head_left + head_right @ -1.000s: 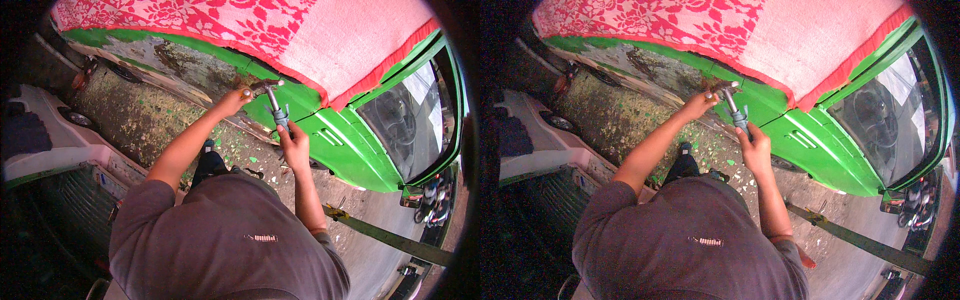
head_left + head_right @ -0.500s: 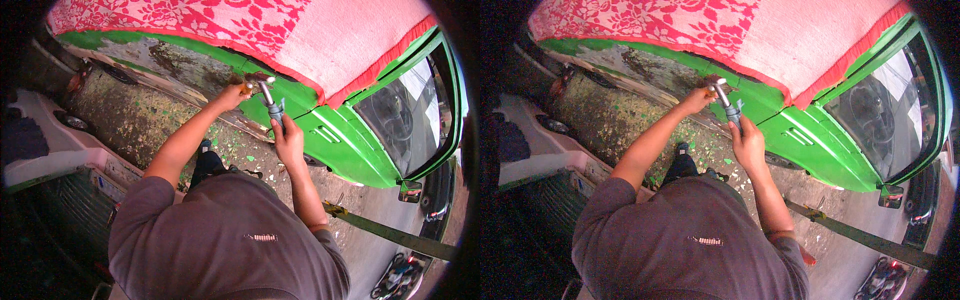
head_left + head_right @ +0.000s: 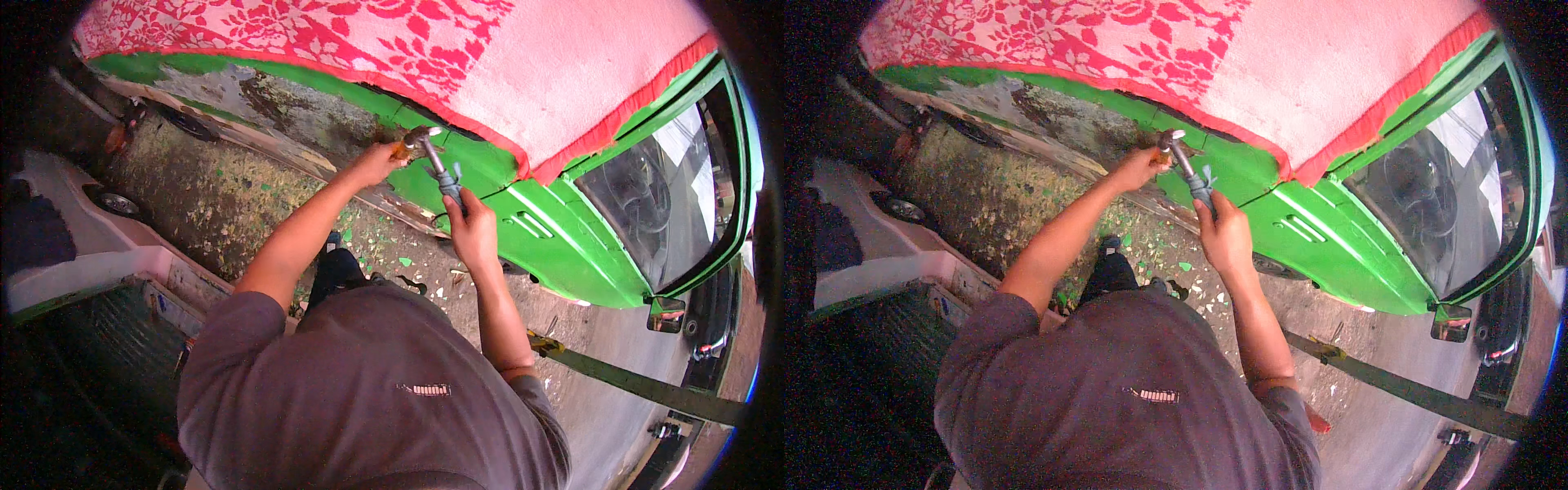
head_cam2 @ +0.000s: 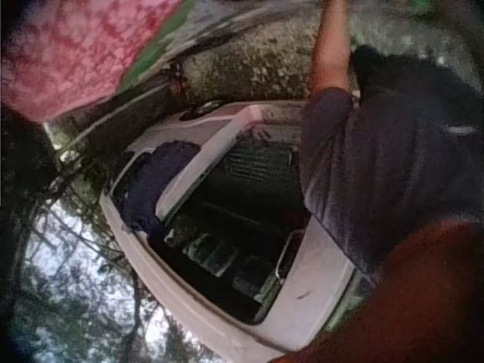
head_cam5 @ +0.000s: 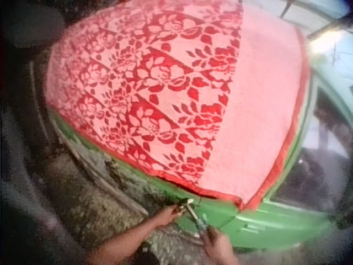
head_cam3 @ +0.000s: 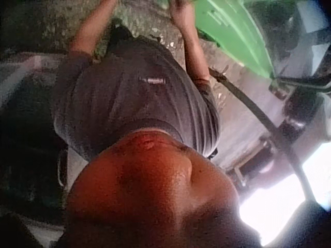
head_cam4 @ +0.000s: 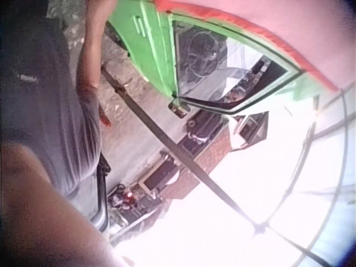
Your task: The person uses a hammer and a small metal tool to repeatedly tap and pry at a damaged area on the green car's front fender. A red patterned cloth covers the hood to protect the paint. The person works on the same spot for the duration of the clip.
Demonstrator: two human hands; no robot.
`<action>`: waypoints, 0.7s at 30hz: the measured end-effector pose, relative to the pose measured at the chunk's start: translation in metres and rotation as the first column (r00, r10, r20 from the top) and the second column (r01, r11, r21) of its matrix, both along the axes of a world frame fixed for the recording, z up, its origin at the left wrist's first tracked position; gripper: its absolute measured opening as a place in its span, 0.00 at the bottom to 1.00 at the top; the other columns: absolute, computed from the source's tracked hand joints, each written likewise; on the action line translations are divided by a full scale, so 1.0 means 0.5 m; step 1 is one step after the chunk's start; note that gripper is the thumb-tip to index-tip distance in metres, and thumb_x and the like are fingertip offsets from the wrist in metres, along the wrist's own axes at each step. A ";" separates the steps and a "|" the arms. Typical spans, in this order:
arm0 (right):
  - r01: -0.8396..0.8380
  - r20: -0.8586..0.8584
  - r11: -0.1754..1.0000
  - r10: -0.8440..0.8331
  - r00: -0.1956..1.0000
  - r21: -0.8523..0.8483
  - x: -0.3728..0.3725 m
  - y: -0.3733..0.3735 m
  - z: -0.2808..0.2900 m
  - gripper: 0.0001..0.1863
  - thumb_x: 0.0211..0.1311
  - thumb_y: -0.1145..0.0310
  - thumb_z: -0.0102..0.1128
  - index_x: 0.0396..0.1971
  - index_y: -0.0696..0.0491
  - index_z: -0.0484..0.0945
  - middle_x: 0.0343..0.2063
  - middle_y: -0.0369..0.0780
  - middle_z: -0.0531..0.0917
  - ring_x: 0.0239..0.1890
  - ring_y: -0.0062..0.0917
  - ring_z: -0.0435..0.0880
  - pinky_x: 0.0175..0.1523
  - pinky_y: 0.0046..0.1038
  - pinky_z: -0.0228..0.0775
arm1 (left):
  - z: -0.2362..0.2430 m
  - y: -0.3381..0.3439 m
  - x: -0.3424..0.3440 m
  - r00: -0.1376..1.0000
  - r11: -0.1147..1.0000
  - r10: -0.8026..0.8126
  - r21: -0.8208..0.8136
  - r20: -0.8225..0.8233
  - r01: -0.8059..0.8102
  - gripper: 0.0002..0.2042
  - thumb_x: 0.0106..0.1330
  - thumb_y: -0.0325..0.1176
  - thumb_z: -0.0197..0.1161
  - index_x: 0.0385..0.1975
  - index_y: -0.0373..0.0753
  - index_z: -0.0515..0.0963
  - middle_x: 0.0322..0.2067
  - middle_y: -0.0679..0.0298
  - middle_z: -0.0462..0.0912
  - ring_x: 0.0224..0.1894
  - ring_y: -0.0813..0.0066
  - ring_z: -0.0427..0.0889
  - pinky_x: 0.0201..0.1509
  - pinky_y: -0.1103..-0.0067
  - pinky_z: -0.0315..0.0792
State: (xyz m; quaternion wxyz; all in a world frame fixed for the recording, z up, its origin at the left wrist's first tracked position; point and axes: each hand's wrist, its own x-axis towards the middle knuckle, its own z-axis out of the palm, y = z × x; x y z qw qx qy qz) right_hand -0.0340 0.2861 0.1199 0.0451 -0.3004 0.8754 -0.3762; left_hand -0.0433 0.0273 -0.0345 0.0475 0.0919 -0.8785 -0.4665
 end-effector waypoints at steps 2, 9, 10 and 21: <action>0.012 0.030 0.991 -0.008 1.000 -0.130 0.010 0.000 0.009 0.15 0.65 0.63 0.61 0.41 0.61 0.77 0.26 0.56 0.79 0.26 0.51 0.77 0.32 0.40 0.68 | -0.041 -0.018 -0.008 0.997 0.999 0.000 0.055 -0.071 0.004 0.15 0.66 0.38 0.65 0.47 0.38 0.78 0.38 0.53 0.85 0.41 0.59 0.84 0.46 0.67 0.75; -0.037 0.038 0.999 0.037 0.999 0.013 -0.002 -0.009 -0.030 0.14 0.65 0.63 0.61 0.37 0.61 0.77 0.25 0.55 0.79 0.26 0.50 0.78 0.32 0.41 0.68 | -0.020 -0.004 0.001 1.000 0.999 0.030 0.025 -0.008 -0.030 0.11 0.67 0.35 0.64 0.47 0.40 0.78 0.39 0.62 0.86 0.41 0.73 0.83 0.50 0.72 0.74; 0.009 0.125 0.999 -0.014 0.992 0.041 -0.001 -0.006 -0.020 0.14 0.64 0.63 0.61 0.38 0.61 0.77 0.23 0.55 0.79 0.25 0.49 0.78 0.32 0.41 0.68 | -0.016 -0.008 -0.006 0.998 0.999 0.047 0.029 -0.049 -0.046 0.11 0.67 0.34 0.63 0.47 0.40 0.78 0.38 0.62 0.85 0.42 0.73 0.83 0.50 0.73 0.74; 0.094 0.167 0.990 -0.076 0.983 -0.101 -0.016 0.026 -0.049 0.17 0.64 0.61 0.64 0.36 0.63 0.78 0.19 0.50 0.76 0.21 0.29 0.73 0.30 0.33 0.66 | -0.084 0.002 0.065 0.952 0.961 0.175 0.254 -0.251 -0.110 0.07 0.68 0.30 0.62 0.42 0.38 0.76 0.34 0.63 0.83 0.39 0.75 0.82 0.46 0.73 0.74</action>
